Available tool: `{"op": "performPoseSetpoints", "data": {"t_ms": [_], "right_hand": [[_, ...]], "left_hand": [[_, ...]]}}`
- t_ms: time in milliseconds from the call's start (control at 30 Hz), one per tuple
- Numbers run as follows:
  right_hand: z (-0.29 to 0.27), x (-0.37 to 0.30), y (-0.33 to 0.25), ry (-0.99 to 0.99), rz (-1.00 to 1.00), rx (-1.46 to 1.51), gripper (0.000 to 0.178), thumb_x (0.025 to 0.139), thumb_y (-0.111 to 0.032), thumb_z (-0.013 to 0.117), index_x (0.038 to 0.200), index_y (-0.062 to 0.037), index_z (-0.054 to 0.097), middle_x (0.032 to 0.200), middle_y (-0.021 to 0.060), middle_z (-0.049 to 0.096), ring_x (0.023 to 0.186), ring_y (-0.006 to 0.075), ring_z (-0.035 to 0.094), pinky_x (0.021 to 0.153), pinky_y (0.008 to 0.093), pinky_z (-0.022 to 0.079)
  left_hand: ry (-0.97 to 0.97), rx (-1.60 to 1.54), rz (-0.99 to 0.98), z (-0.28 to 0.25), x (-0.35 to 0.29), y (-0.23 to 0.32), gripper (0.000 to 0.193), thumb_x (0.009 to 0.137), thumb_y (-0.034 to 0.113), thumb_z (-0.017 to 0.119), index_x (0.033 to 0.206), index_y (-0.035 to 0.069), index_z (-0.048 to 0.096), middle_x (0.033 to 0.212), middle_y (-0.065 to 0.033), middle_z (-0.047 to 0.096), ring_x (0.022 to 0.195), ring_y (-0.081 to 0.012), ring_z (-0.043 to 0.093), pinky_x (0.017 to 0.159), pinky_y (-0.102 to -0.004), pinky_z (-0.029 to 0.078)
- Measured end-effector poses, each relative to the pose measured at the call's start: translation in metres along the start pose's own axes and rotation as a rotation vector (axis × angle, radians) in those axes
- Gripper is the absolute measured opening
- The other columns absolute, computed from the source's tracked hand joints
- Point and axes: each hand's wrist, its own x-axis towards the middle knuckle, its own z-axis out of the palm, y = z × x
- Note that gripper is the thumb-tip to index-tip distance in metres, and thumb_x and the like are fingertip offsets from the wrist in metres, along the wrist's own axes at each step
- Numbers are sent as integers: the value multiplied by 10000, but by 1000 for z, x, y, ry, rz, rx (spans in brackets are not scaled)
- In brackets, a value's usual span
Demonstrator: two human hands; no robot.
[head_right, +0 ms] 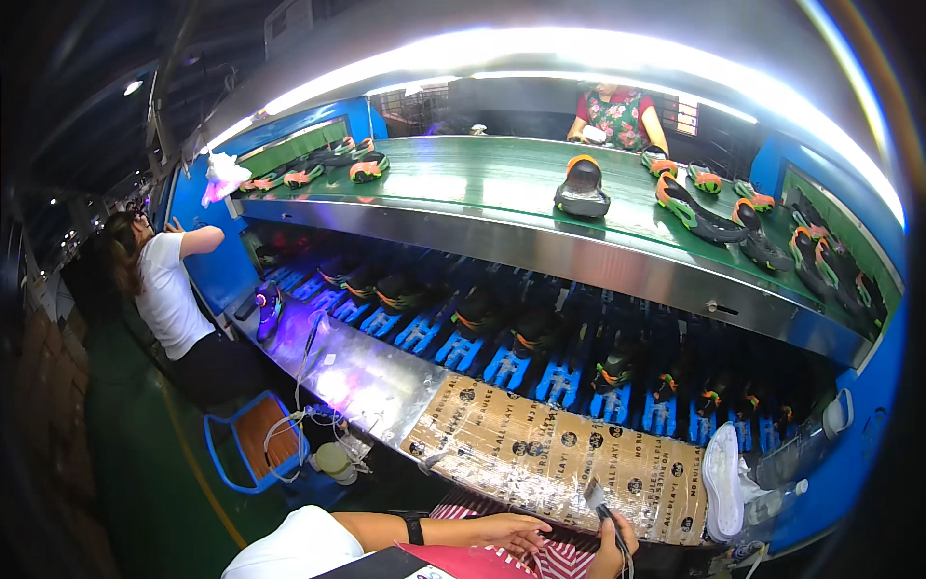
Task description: Apply adhesive or primer to the soles of shoes using a brush at a manufacturing station.
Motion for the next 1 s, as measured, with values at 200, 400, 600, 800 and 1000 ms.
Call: {"op": "performPoseSetpoints", "data": {"t_ms": [200,400,600,800,1000], "right_hand": [[39,-25,-58,-255,122,-154,250,876,-109,476,1032,54,583,1021,121,601,919,195,555,833,291,420],[39,-39,-55,-343,143,-209,288,892,-149,458,1082,47,549,1045,134,582,930,214,540,850,306,401],[39,-48,-55,-272,82,-242,275,880,-159,490,1034,53,572,951,139,597,823,192,532,744,296,418],[36,-46,-54,-309,62,-303,261,886,-174,492,1016,35,577,890,100,581,751,159,514,677,272,421],[32,-41,-38,-319,125,-263,253,884,-176,500,985,40,583,876,99,584,725,147,512,644,262,424]], "left_hand": [[20,-39,123,-10,-29,-8,273,851,326,567,912,67,506,867,-43,603,756,-111,583,628,-227,473],[39,-46,157,-6,-38,-12,342,827,388,584,855,52,522,820,-55,610,703,-116,583,605,-223,468],[19,96,170,-30,-12,-29,538,863,557,383,648,74,483,821,-101,622,724,-166,621,440,-234,373],[-74,-253,182,6,-42,-3,281,873,297,301,844,71,465,810,-151,607,784,-264,611,614,-310,451],[-186,-183,223,-17,-9,-21,268,819,193,350,1021,65,472,795,-175,598,776,-279,603,693,-333,457]]}}
